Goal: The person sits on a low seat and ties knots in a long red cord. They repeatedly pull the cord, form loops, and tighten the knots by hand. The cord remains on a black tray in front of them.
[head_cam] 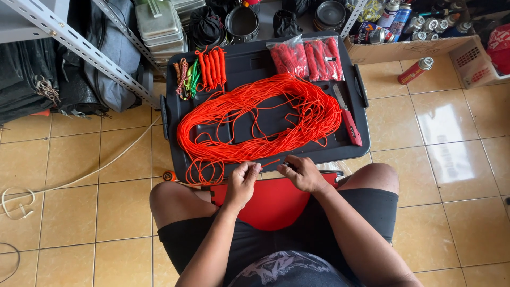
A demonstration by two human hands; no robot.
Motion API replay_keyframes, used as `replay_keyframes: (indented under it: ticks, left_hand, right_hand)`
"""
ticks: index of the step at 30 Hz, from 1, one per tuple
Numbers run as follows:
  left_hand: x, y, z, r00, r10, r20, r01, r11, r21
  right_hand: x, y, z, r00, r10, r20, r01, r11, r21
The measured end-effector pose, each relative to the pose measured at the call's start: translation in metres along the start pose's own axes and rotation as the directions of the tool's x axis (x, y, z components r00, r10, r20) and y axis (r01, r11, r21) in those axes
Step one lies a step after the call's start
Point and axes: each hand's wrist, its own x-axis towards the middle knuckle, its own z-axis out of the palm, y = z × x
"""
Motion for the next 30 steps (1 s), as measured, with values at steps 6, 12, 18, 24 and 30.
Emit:
replay_keyframes:
  ticks: [6, 12, 18, 24, 30]
  left_hand:
    - [0.0, 0.007, 0.0, 0.999, -0.003, 0.032, 0.002, 1.0, 0.014]
    - [0.0, 0.005, 0.0, 0.999, -0.001, 0.037, 0.0, 1.0, 0.018]
    - [0.0, 0.005, 0.0, 0.999, -0.007, 0.043, 0.007, 1.0, 0.015]
    - [0.0, 0.004, 0.0, 0.999, -0.013, 0.045, 0.013, 1.0, -0.001]
    - [-0.001, 0.01, 0.0, 0.999, -0.002, 0.045, 0.002, 1.0, 0.014]
  right_hand:
    - [0.004, 0.009, 0.001, 1.0, 0.002, 0.001, -0.002, 0.999, -0.04]
    - [-0.008, -0.023, -0.007, 1.0, 0.002, -0.006, -0.002, 1.0, 0.011]
    - [0.001, 0.009, 0.005, 0.999, -0.019, -0.037, 0.018, 0.999, -0.047]
    - [0.001, 0.007, 0.005, 0.999, -0.029, -0.035, 0.027, 0.998, -0.058]
    - [0.002, 0.012, 0.006, 0.999, -0.031, -0.029, 0.029, 0.998, -0.054]
